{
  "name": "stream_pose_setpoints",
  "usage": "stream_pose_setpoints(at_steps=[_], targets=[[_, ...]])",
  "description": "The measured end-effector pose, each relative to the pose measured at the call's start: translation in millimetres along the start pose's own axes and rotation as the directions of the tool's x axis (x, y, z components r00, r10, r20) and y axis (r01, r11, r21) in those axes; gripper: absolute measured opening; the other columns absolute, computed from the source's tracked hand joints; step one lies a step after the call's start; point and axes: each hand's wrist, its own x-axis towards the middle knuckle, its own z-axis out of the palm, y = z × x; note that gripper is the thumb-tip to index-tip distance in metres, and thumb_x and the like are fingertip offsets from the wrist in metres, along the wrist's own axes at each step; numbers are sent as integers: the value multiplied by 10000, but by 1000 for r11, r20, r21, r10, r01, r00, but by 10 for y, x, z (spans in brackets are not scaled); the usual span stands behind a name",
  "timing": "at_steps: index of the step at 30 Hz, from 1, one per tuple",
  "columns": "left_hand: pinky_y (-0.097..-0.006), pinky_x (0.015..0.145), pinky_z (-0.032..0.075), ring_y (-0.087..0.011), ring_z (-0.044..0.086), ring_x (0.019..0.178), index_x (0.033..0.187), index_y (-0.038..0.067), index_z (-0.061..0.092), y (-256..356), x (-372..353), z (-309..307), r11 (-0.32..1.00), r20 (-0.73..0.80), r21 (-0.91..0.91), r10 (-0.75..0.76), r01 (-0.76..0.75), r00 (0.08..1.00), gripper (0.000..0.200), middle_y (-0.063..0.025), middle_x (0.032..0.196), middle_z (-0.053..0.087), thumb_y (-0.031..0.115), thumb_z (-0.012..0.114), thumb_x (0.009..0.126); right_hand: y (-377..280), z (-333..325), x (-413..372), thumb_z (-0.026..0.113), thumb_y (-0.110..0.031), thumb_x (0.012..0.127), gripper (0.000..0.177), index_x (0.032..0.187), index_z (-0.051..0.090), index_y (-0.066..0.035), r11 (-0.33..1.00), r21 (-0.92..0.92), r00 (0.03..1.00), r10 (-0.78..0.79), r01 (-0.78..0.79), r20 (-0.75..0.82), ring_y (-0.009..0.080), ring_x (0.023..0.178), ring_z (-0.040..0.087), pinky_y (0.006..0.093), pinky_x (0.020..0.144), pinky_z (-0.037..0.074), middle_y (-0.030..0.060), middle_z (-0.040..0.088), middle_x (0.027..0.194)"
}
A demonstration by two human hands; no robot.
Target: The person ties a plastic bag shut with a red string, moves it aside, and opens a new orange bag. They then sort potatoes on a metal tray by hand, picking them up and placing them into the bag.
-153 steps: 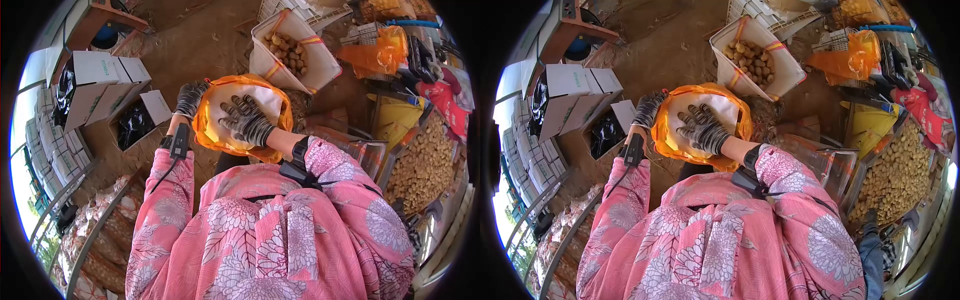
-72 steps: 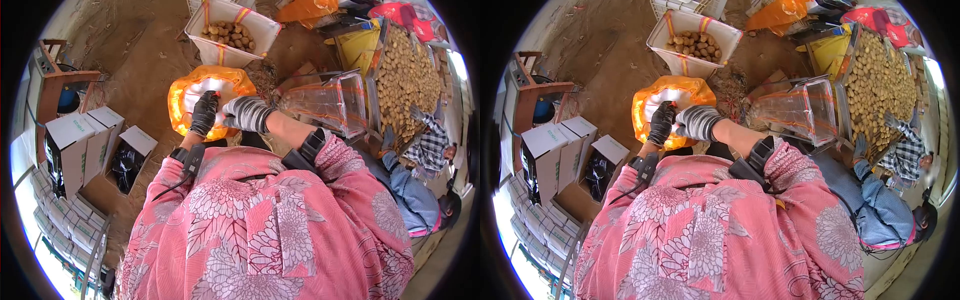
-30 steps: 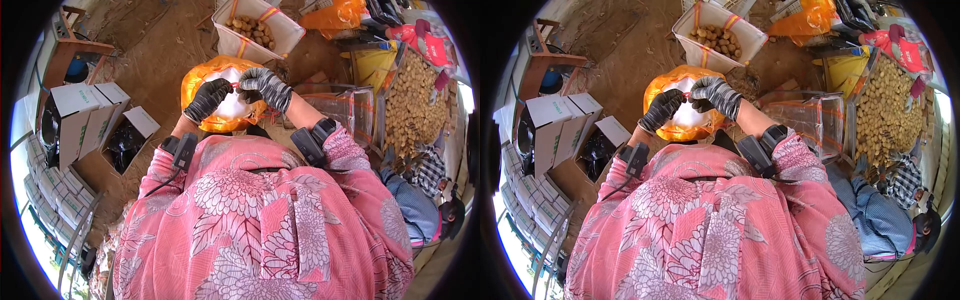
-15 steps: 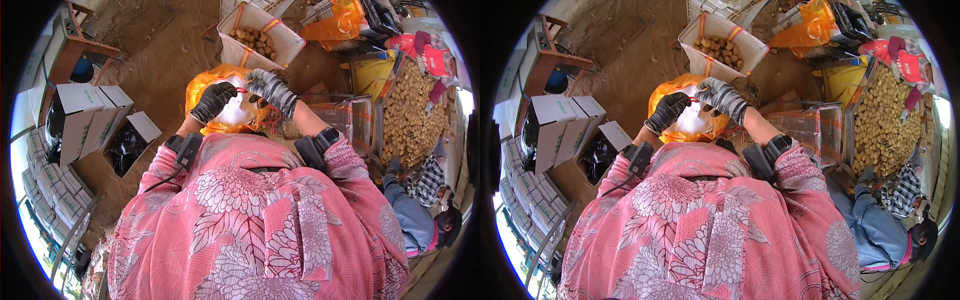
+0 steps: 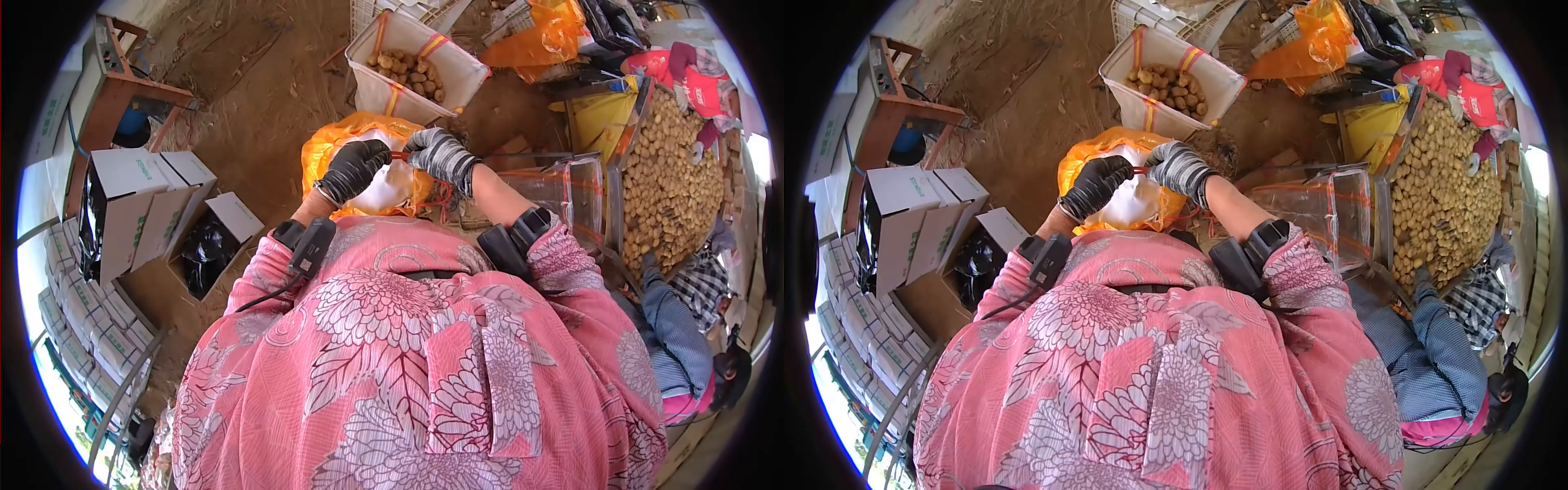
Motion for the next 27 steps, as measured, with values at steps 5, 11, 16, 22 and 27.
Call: stream_pose_setpoints(at_steps=[5, 11, 16, 22, 27], targets=[[-263, 722, 457, -149, 565, 773, 924, -20, 613, 51, 19, -56, 991, 51, -129, 44, -37, 998, 139, -67, 826, 626, 50, 517, 853, 67, -146, -46, 631, -157, 760, 181, 872, 662, -18, 984, -114, 987, -145, 137, -64, 215, 616, 599, 325, 630, 480, 129, 642, 720], [-210, 576, 412, -66, 490, 628, 917, 7, 616, 55, -14, -112, 963, 16, -268, 14, -10, 1000, 153, 9, 722, 567, 126, 527, 879, 78, -383, -191, 593, -148, 834, 138, 831, 619, -13, 958, 269, 994, 87, -103, 73, 87, 462, 487, 244, 450, 427, 25, 577, 627], [-167, 458, 314, -16, 394, 513, 895, 43, 622, 105, -32, -126, 964, 18, -259, -65, 67, 998, 147, 64, 628, 485, 149, 520, 885, 96, -314, -170, 585, -194, 859, 150, 886, 622, -52, 945, 324, 999, 47, -45, 3, 88, 486, 504, 245, 460, 440, 15, 591, 669], [-188, 457, 325, -28, 406, 513, 897, 38, 624, 78, -54, -134, 969, 34, -246, 26, -17, 999, 158, 52, 627, 496, 159, 525, 872, 132, -316, -178, 515, -252, 904, 241, 1066, 563, -80, 864, 503, 994, 81, -34, -72, 102, 578, 549, 260, 513, 459, 21, 604, 824], [-196, 455, 329, -35, 406, 502, 878, 36, 629, 101, -44, -154, 957, 49, -286, 60, -44, 997, 172, 36, 624, 510, 159, 509, 874, 71, -302, -85, 582, -201, 858, 412, 1240, 484, -80, 902, 24, 896, -424, 430, -132, 238, 1030, 530, 336, 888, 417, 104, 552, 1111]])
